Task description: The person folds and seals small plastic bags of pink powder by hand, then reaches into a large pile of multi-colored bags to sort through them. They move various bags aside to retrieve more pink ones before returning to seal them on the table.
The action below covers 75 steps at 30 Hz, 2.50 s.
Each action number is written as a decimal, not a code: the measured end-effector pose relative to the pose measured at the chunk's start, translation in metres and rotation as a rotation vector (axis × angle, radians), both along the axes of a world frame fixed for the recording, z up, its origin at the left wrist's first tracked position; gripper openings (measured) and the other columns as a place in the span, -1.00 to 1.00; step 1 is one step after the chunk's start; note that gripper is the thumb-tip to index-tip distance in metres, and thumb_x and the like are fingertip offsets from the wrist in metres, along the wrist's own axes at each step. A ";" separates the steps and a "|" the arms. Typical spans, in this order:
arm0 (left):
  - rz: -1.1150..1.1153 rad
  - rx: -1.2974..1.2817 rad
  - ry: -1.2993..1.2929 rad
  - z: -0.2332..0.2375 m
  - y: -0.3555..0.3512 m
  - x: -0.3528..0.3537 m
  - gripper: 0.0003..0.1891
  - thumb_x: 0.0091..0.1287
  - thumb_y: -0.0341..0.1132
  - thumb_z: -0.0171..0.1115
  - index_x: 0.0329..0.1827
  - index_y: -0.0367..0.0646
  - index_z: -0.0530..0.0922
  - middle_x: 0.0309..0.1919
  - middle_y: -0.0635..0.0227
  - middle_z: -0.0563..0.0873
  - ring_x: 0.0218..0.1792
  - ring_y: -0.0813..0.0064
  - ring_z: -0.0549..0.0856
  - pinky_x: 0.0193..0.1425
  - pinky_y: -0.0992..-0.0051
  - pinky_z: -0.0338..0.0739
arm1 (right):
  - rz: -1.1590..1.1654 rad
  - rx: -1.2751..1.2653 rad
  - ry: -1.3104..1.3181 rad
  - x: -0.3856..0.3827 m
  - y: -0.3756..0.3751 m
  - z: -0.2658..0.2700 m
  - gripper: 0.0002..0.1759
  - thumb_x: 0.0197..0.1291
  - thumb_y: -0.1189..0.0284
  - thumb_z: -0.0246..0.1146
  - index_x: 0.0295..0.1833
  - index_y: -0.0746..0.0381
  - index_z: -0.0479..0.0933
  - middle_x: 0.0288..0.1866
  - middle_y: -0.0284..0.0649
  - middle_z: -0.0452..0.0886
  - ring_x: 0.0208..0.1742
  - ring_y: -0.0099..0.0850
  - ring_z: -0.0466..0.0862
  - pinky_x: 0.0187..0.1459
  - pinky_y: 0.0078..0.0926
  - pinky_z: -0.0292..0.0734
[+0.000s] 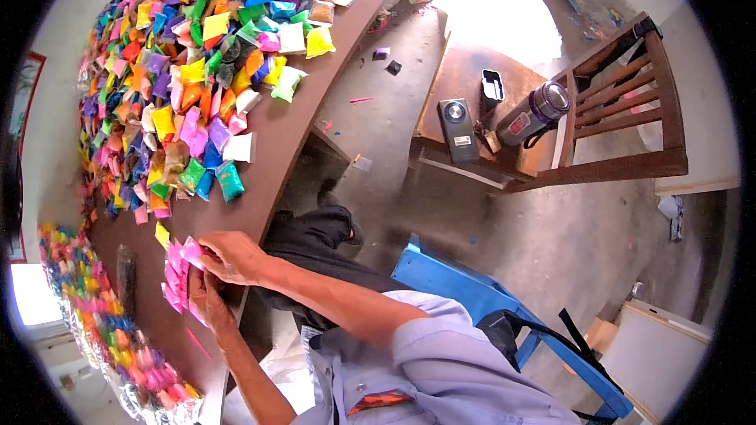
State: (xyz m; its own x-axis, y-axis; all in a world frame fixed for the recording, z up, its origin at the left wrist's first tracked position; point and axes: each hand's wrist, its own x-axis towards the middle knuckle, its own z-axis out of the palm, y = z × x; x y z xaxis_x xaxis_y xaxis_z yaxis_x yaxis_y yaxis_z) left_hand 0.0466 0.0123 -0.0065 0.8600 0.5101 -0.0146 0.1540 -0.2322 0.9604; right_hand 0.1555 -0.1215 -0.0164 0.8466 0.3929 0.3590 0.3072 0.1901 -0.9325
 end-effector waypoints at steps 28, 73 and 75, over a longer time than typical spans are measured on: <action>0.108 0.019 0.071 -0.001 -0.001 -0.005 -0.68 0.46 -0.48 0.37 0.23 -0.38 0.66 -0.04 0.22 0.85 -0.03 0.52 0.79 0.11 0.50 0.65 | 0.098 -0.151 0.031 0.004 -0.008 0.008 -0.76 0.44 0.38 0.37 0.02 0.34 0.62 -0.34 -0.01 0.66 -0.39 -0.23 0.66 -0.33 -0.29 0.56; 0.749 0.204 0.124 0.028 0.072 -0.174 -0.76 0.62 -0.22 0.27 -0.08 -0.21 0.76 -0.36 0.34 0.78 -0.39 0.53 0.70 -0.30 0.45 0.60 | 0.073 -0.335 -0.142 -0.009 -0.005 0.015 -0.79 0.33 0.42 0.40 -0.06 0.35 0.67 -0.27 -0.01 0.71 -0.30 -0.08 0.74 -0.30 -0.27 0.63; 0.775 0.349 0.217 0.030 0.081 -0.179 -0.76 0.61 -0.21 0.26 -0.07 -0.20 0.76 -0.33 0.31 0.79 -0.37 0.46 0.73 -0.28 0.39 0.61 | 0.068 -0.346 -0.159 -0.008 -0.005 0.015 -0.79 0.33 0.42 0.40 -0.06 0.35 0.67 -0.27 -0.01 0.71 -0.30 -0.07 0.74 -0.29 -0.27 0.63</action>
State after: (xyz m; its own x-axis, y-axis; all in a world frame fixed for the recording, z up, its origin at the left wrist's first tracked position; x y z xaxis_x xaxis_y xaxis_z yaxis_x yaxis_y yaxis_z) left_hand -0.1324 0.0930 0.0233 0.2656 0.9556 0.1278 0.5614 -0.2611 0.7853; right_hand 0.1471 -0.1266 -0.0011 0.7587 0.5674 0.3199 0.4507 -0.1027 -0.8868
